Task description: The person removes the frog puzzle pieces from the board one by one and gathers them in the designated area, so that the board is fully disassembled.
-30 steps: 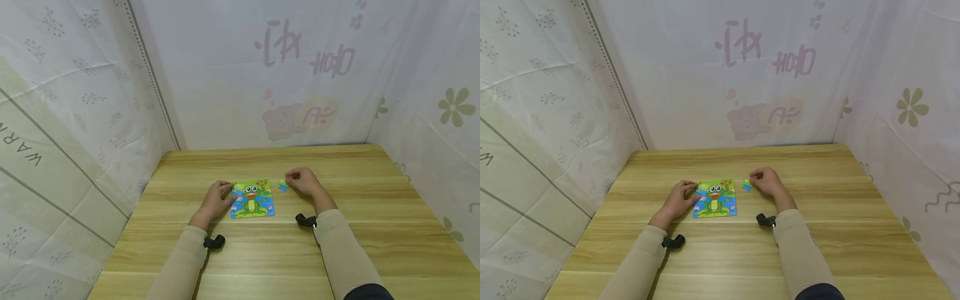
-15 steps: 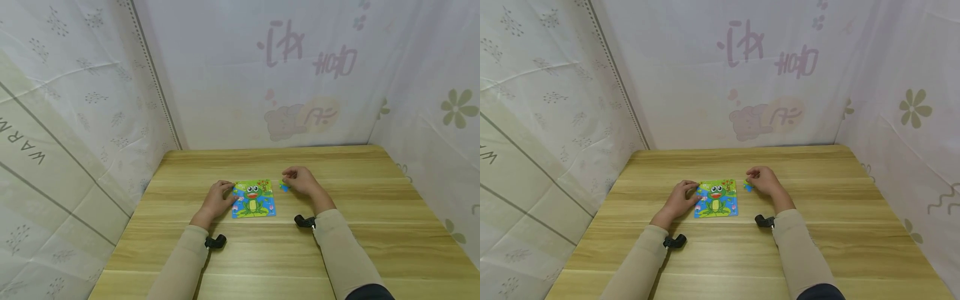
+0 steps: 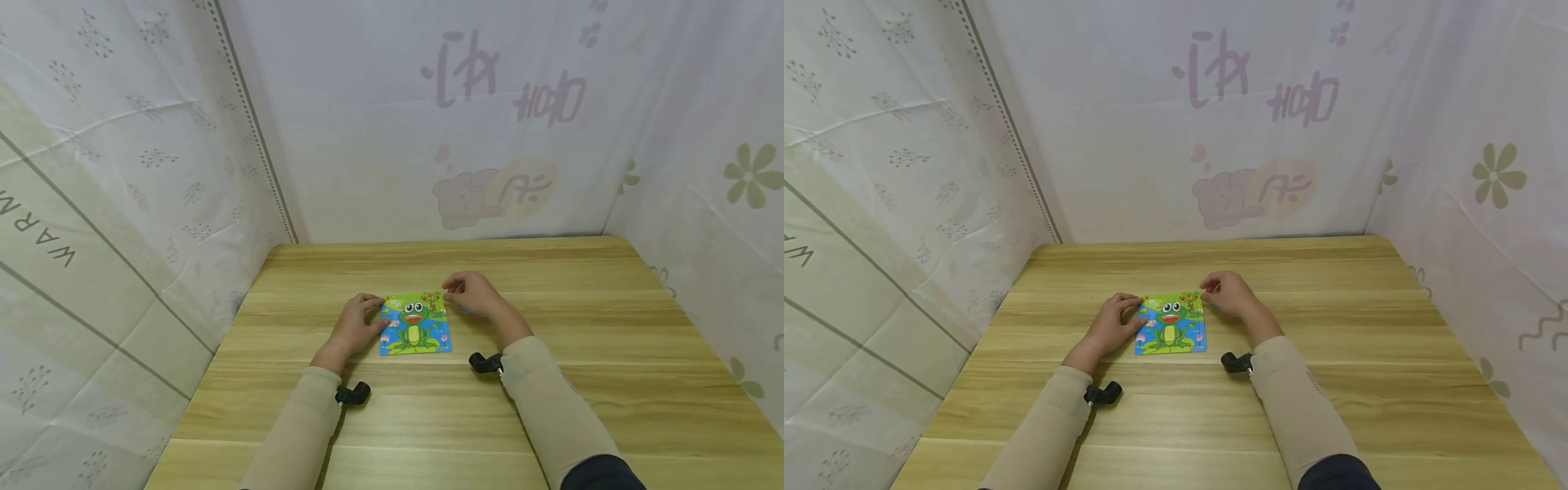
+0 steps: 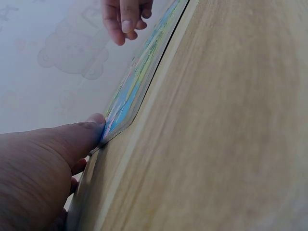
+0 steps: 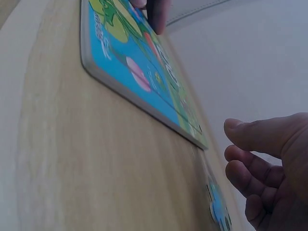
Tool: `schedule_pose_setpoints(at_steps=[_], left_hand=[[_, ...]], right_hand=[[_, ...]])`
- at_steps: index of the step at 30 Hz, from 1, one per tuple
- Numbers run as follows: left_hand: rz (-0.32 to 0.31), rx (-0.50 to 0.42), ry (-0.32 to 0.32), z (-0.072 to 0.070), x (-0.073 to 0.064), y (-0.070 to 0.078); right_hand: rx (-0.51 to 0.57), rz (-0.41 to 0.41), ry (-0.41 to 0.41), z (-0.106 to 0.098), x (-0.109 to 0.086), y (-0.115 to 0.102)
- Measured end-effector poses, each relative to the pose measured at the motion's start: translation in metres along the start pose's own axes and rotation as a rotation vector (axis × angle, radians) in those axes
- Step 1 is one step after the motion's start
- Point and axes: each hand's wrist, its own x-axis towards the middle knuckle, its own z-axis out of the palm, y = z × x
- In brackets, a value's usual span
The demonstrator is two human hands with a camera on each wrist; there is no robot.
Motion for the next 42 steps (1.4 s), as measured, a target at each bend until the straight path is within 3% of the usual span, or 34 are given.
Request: schedule_pose_setpoints(at_steps=[24, 42], left_hand=[[0.009, 0.008, 0.004, 0.002, 0.0, -0.001], [0.013, 0.004, 0.012, 0.001, 0.0, 0.0]], right_hand=[[-0.006, 0.004, -0.103, 0.029, 0.012, -0.021], [-0.133, -0.015, -0.141, 0.036, 0.022, -0.032]])
